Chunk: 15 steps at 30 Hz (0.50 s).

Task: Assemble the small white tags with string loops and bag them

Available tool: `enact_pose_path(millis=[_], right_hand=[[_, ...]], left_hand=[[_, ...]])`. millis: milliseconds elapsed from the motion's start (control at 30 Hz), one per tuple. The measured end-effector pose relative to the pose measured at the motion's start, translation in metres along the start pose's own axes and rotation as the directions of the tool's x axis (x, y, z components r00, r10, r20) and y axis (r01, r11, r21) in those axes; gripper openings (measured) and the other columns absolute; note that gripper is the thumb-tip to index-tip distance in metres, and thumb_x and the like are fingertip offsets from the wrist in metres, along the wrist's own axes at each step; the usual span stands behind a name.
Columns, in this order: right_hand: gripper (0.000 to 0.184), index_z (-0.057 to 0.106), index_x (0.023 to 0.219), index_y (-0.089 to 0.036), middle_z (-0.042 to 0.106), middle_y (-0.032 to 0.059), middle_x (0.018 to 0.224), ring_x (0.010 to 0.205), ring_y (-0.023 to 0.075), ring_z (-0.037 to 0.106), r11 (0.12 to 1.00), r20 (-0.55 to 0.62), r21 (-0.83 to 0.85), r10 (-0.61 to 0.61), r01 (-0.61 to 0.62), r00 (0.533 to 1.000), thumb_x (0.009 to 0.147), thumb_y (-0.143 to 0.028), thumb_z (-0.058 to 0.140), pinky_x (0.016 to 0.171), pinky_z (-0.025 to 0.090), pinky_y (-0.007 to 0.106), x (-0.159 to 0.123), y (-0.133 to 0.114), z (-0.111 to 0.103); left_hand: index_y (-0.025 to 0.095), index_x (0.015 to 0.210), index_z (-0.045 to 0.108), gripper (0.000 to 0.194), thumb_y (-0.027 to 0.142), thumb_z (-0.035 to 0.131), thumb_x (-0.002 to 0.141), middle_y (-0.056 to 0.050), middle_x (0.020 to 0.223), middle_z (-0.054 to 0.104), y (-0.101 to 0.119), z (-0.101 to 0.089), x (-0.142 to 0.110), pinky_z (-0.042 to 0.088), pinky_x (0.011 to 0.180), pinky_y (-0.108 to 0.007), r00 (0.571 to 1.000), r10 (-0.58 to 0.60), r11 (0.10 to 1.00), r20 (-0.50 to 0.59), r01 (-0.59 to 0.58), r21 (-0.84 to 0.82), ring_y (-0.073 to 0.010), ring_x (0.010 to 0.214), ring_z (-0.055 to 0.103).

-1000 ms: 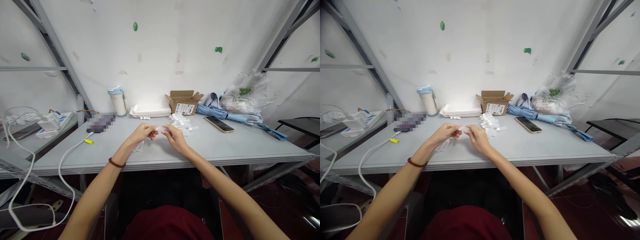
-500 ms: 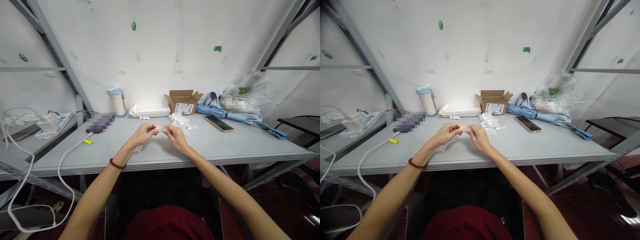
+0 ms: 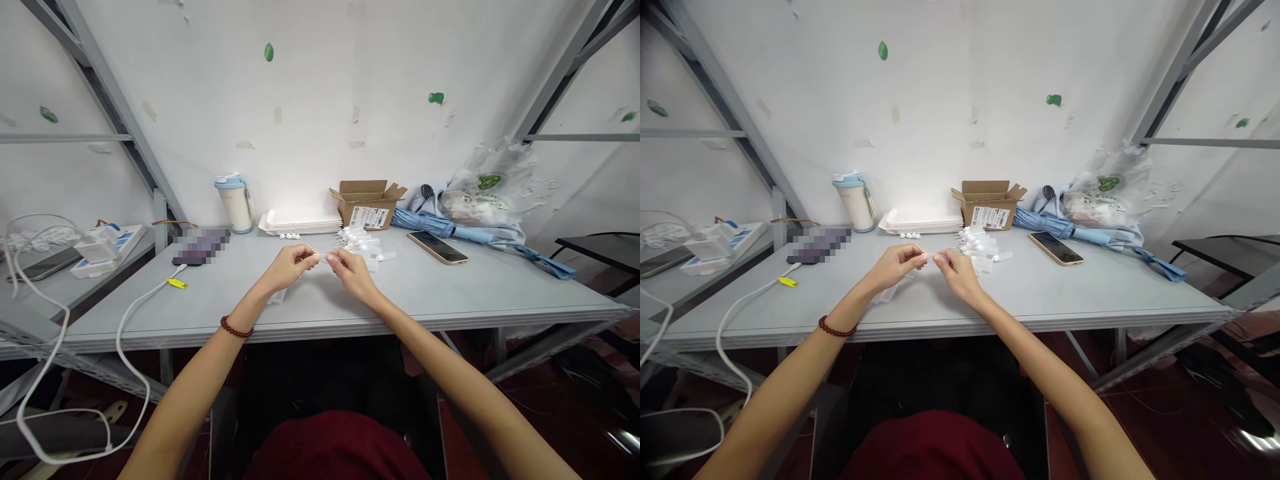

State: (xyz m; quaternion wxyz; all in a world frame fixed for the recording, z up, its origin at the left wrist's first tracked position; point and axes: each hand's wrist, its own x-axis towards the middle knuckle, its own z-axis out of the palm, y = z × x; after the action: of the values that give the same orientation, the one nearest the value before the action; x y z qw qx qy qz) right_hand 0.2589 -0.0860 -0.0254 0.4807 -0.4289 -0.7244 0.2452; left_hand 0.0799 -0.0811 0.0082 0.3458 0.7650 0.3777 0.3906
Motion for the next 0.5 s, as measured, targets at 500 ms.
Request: enact_pose_path(millis=[500], right_hand=[[0.032, 0.067, 0.101, -0.016, 0.069, 0.0088, 0.093, 0.076, 0.0194, 0.058, 0.955, -0.224, -0.296, -0.096, 0.026, 0.970, 0.085, -0.034, 0.046, 0.075, 0.044, 0.032, 0.026, 0.032, -0.050]], left_hand=[[0.014, 0.076, 0.065, 0.018, 0.031, 0.062, 0.069, -0.004, 0.074, 0.063, -0.016, -0.003, 0.010, 0.044, 0.055, -0.024, 0.924, -0.224, 0.964, -0.311, 0.162, -0.211, -0.0125, 0.065, 0.054]])
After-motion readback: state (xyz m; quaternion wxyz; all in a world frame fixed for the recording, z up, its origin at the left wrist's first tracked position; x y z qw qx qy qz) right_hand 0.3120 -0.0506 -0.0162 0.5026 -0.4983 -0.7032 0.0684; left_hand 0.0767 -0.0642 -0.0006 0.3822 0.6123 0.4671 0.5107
